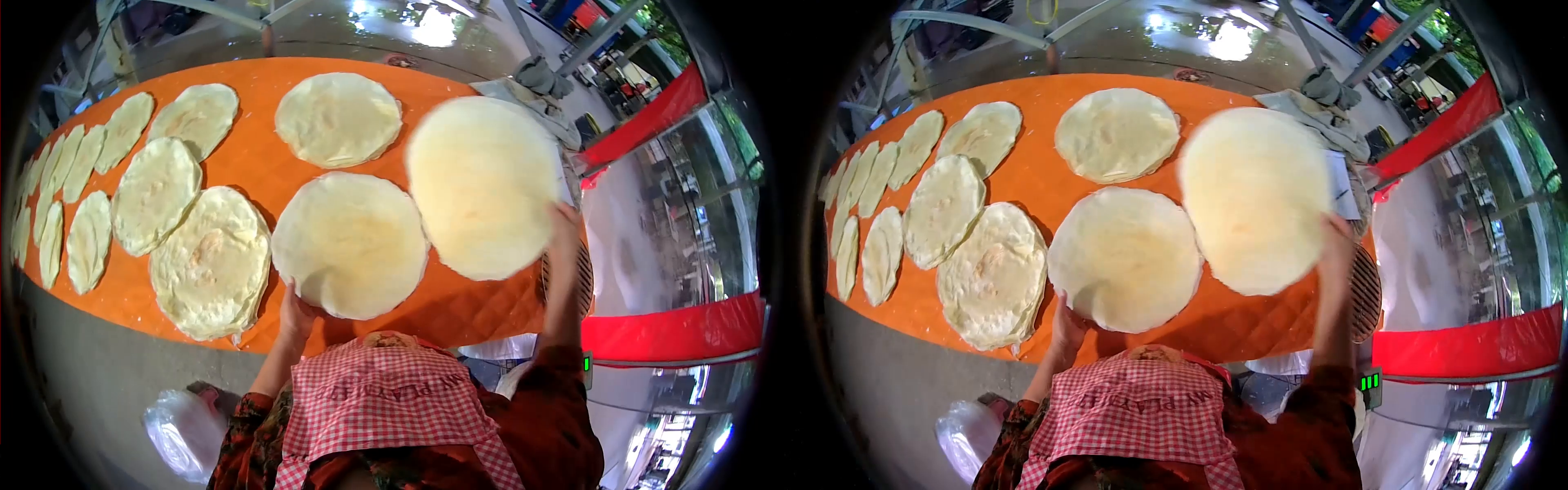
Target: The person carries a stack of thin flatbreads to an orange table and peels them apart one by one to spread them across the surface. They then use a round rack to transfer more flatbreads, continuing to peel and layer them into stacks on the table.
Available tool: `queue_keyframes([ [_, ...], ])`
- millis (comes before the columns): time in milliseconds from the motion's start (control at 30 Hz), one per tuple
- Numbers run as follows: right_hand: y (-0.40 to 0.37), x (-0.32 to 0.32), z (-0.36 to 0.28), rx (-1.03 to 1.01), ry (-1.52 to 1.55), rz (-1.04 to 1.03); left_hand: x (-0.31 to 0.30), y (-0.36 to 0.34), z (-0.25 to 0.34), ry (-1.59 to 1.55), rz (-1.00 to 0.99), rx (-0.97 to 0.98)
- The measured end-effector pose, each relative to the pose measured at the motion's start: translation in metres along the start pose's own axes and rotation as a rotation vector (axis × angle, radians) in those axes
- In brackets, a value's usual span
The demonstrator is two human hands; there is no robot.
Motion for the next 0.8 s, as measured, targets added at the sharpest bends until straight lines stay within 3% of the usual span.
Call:
queue_keyframes([
  [67, 0.006, -0.066, -0.012, -0.100, -0.108, 0.044, 0.011, -0.006, 0.000, -0.196, -0.014, -0.042],
  [133, 0.044, -0.185, 0.037, -0.381, -0.924, 0.396, 0.006, -0.008, 0.003, -0.306, -0.082, -0.063],
  [200, -0.022, -0.143, 0.014, -0.702, -1.314, 0.597, -0.009, 0.014, -0.011, -0.328, -0.212, -0.077],
  [233, -0.035, -0.108, 0.031, -0.667, -1.048, 0.357, -0.019, 0.026, -0.018, -0.191, -0.387, -0.069],
  [333, -0.099, 0.035, 0.119, -0.192, -0.390, -0.340, -0.001, 0.021, -0.012, 0.005, -0.140, -0.003],
  [367, -0.156, 0.120, 0.115, -0.031, -0.421, -0.593, 0.018, 0.009, 0.000, 0.064, -0.066, 0.048],
  [400, -0.202, 0.175, 0.124, -0.036, -0.139, -0.809, 0.024, 0.011, 0.001, 0.098, -0.051, 0.056],
  [433, -0.239, 0.218, 0.106, -0.357, -0.379, -0.948, 0.028, 0.012, 0.002, 0.131, -0.037, 0.063],
  [500, -0.285, 0.275, 0.082, -0.534, -0.520, -1.035, 0.035, 0.012, 0.005, 0.161, -0.029, 0.072],
  [600, -0.273, 0.298, 0.126, -0.188, -0.553, -0.988, 0.045, 0.014, 0.010, 0.222, -0.071, 0.119],
  [733, -0.246, 0.299, 0.140, -0.136, -0.573, -0.956, 0.035, 0.014, 0.007, 0.200, -0.071, 0.050],
  [800, -0.233, 0.299, 0.155, -0.161, -0.562, -0.929, 0.028, 0.018, 0.000, 0.106, -0.180, 0.047],
])
Point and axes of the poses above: each hand's wrist, its own y-axis towards the middle knuckle, its own x-axis out of the palm, z = x × y, the point moved 8 cm from there along y, towards the middle knuckle, and after that the axes turned 5 degrees about z, right-handed, at the moved point
